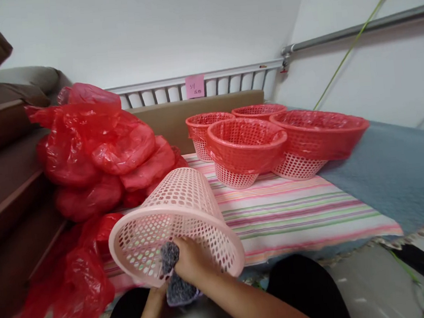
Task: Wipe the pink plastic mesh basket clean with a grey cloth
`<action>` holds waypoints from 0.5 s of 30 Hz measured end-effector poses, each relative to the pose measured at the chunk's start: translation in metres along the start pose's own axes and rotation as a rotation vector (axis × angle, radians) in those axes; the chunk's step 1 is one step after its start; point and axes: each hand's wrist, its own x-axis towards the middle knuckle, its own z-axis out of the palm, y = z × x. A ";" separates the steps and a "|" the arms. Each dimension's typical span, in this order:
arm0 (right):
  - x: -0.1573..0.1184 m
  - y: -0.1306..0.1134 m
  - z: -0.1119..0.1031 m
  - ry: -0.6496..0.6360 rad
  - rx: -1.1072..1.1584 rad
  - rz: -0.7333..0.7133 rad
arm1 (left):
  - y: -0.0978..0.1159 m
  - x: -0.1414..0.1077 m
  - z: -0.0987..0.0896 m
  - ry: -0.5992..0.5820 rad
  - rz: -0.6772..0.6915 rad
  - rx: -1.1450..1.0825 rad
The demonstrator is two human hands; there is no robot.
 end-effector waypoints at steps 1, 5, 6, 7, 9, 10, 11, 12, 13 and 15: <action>0.006 0.000 0.002 0.062 -0.007 0.027 | -0.002 -0.001 0.001 0.005 -0.045 0.024; 0.042 0.006 0.020 0.098 -0.163 0.111 | -0.006 0.000 0.002 0.037 -0.142 0.116; 0.053 0.009 0.023 0.096 -0.176 0.111 | -0.006 0.001 0.003 0.053 -0.154 0.113; 0.064 0.012 0.025 0.120 -0.164 0.115 | -0.005 0.003 0.003 0.071 -0.166 0.104; 0.087 0.019 0.023 0.241 -0.077 0.135 | -0.003 0.004 0.004 0.088 -0.182 0.087; 0.099 0.023 0.021 0.319 -0.009 0.148 | -0.003 0.005 0.004 0.088 -0.187 0.083; 0.110 0.027 0.018 0.389 0.065 0.156 | -0.003 0.005 0.004 0.080 -0.194 0.079; 0.121 0.030 0.015 0.438 0.137 0.157 | -0.003 0.005 0.003 0.066 -0.200 0.072; 0.130 0.034 0.012 0.464 0.198 0.153 | -0.003 0.006 0.003 0.052 -0.204 0.065; 0.144 0.040 0.010 0.479 0.266 0.164 | -0.005 0.007 0.002 0.040 -0.213 0.045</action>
